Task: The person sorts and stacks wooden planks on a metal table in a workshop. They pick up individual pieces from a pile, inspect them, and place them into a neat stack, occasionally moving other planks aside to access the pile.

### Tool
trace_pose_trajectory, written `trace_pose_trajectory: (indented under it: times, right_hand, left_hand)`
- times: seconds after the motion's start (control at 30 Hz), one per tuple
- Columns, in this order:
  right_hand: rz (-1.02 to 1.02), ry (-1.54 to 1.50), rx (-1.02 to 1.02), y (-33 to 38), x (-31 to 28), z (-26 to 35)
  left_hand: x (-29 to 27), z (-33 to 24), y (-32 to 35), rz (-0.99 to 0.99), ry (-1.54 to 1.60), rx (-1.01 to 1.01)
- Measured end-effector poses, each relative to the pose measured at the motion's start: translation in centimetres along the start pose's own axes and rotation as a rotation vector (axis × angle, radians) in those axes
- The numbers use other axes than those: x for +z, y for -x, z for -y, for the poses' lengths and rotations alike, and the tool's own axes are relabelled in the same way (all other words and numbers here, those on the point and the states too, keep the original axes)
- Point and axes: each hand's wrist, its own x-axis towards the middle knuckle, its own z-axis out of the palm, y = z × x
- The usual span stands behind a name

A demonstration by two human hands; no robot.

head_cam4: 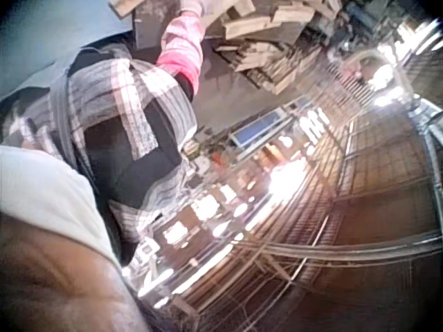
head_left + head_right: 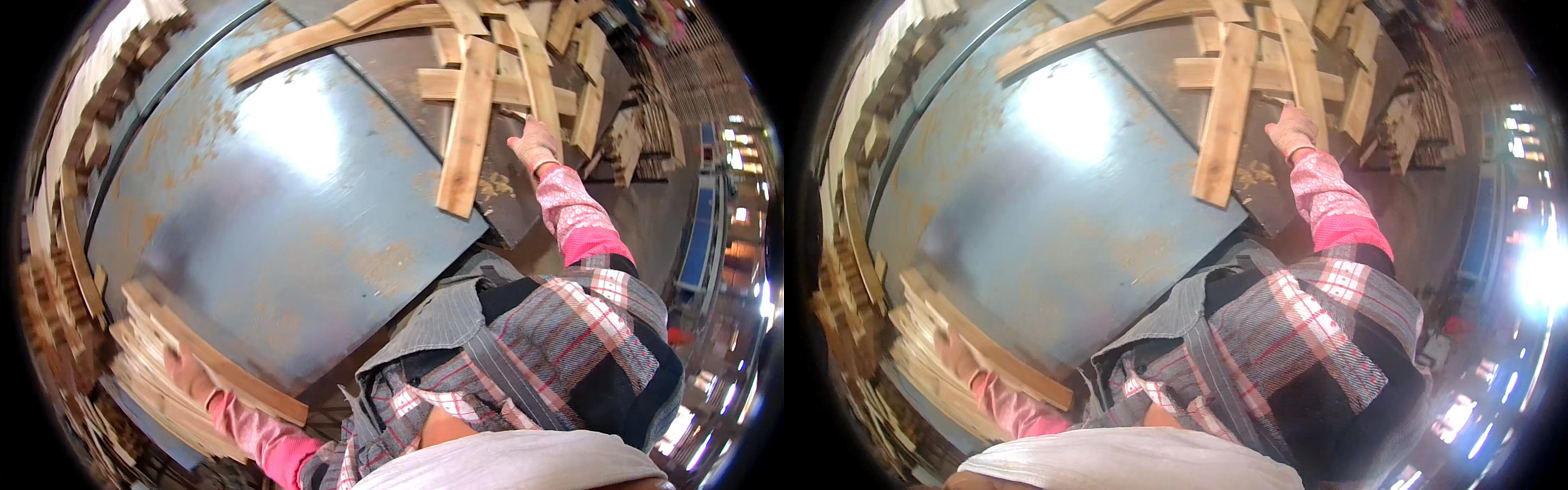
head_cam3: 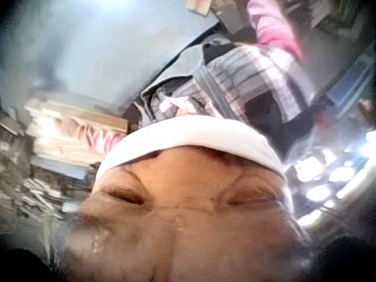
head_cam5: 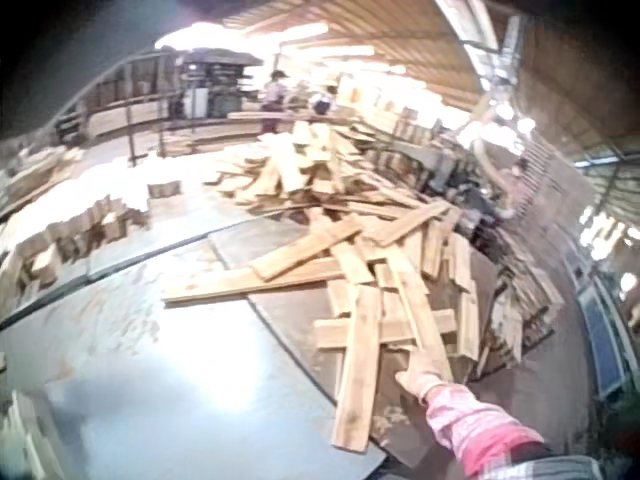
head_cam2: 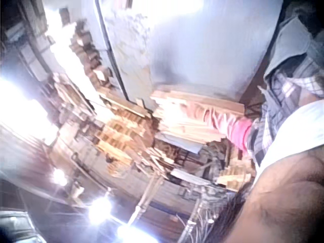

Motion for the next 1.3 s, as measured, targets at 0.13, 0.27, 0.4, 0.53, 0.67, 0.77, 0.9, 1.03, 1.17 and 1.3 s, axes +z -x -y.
trace_pose_trajectory:
  times: [0.13, 0.27, 0.4, 0.53, 0.67, 0.77, 0.9, 1.03, 1.17, 1.3]
  right_hand:
    - [-0.024, -0.088, 0.183, -4.9, 2.0, -8.8]
    - [0.121, -0.243, 0.168, -6.3, 5.5, -10.9]
    - [0.001, -0.455, 0.015, -7.0, 7.3, -11.9]
    - [0.437, -1.086, -0.298, -3.8, 4.7, -9.7]
    - [0.614, -1.088, -0.503, -1.8, 4.7, -6.0]
    - [0.702, -0.691, -0.733, 1.0, 4.0, -2.5]
    - [0.371, -0.344, -1.029, -5.4, -1.3, -4.6]
    - [-0.073, -0.270, -0.565, -15.3, -5.7, -11.3]
    - [0.217, -0.080, -0.624, -17.1, -4.4, -15.6]
    - [0.324, 0.069, -0.492, -9.4, 0.5, -13.5]
  left_hand:
    - [15.0, -24.1, 6.9, 0.073, 0.353, 0.579]
    - [25.8, -43.7, 22.6, 0.293, 0.343, 0.920]
    - [29.2, -53.7, 32.6, 0.593, -0.085, 0.832]
    - [31.0, -55.2, 32.8, 0.639, -0.151, 0.662]
    - [27.6, -55.5, 31.2, 1.207, 0.572, 0.183]
    - [29.3, -54.7, 32.9, 1.074, 0.460, 0.330]
    - [29.8, -55.1, 33.4, 0.851, 0.263, 0.346]
    - [27.3, -52.4, 31.4, 0.999, 0.778, -0.086]
    - [24.7, -49.5, 30.4, 0.847, 1.097, -0.240]
    - [24.1, -45.2, 28.3, 0.750, 1.303, -0.427]
